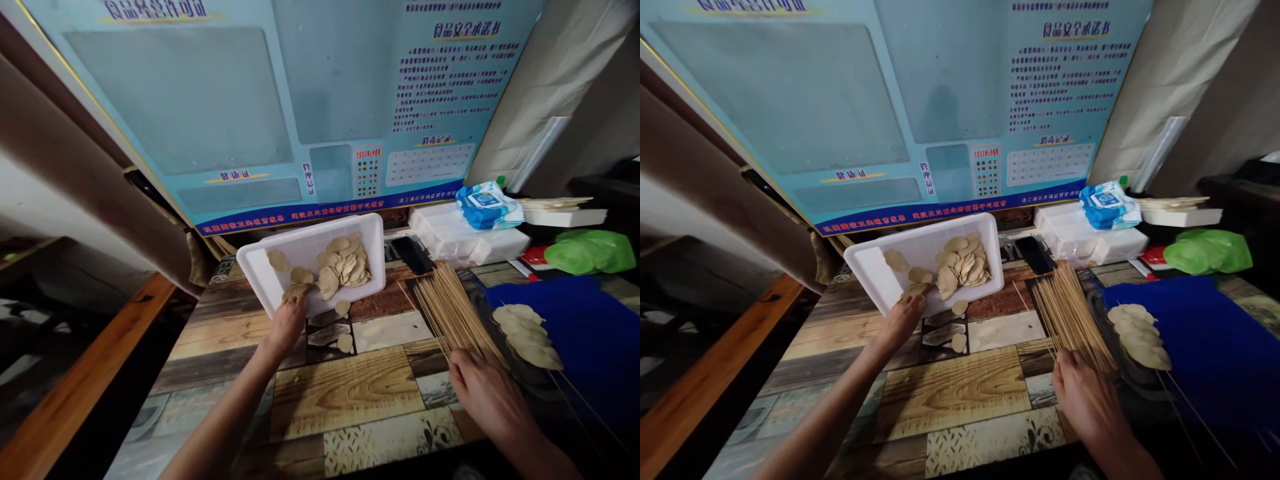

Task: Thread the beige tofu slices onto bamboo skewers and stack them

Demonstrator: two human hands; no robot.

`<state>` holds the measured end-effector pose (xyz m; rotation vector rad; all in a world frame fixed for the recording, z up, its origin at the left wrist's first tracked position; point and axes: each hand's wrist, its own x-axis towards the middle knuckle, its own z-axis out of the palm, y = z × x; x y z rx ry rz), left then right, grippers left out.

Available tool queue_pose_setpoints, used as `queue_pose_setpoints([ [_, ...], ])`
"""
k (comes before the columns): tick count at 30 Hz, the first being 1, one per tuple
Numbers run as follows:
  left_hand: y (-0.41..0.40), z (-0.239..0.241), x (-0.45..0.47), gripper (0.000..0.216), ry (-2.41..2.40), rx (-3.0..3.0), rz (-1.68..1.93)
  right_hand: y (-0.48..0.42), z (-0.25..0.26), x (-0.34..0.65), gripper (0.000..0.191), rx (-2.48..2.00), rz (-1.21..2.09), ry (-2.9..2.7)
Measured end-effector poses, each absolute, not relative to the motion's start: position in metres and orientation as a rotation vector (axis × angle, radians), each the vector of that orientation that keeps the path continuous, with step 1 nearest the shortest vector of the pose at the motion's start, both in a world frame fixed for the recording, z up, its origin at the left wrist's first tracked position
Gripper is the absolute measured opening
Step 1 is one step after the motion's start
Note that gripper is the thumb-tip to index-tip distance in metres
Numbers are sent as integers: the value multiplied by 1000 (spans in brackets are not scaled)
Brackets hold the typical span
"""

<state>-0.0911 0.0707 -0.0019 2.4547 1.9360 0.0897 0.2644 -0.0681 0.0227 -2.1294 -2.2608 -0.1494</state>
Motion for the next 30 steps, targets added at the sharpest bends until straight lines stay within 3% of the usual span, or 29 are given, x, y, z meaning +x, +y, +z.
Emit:
queue_pose_setpoints([
  [6,57,-6,-93,23,1859,2520,205,-80,21,249,20,-1843,-259,-2192],
  [13,54,-1,-99,17,1853,2437,430,-92,24,224,20,-1669,-40,-2200],
  [19,43,10,-82,20,1446,1394,1022,-104,21,204,26,-1480,164,-2192],
  [23,30,11,-57,24,1011,707,1016,-109,24,196,27,-1350,295,-2245],
  [30,23,9,-51,29,860,514,1014,-111,24,198,29,-1202,227,-2298],
])
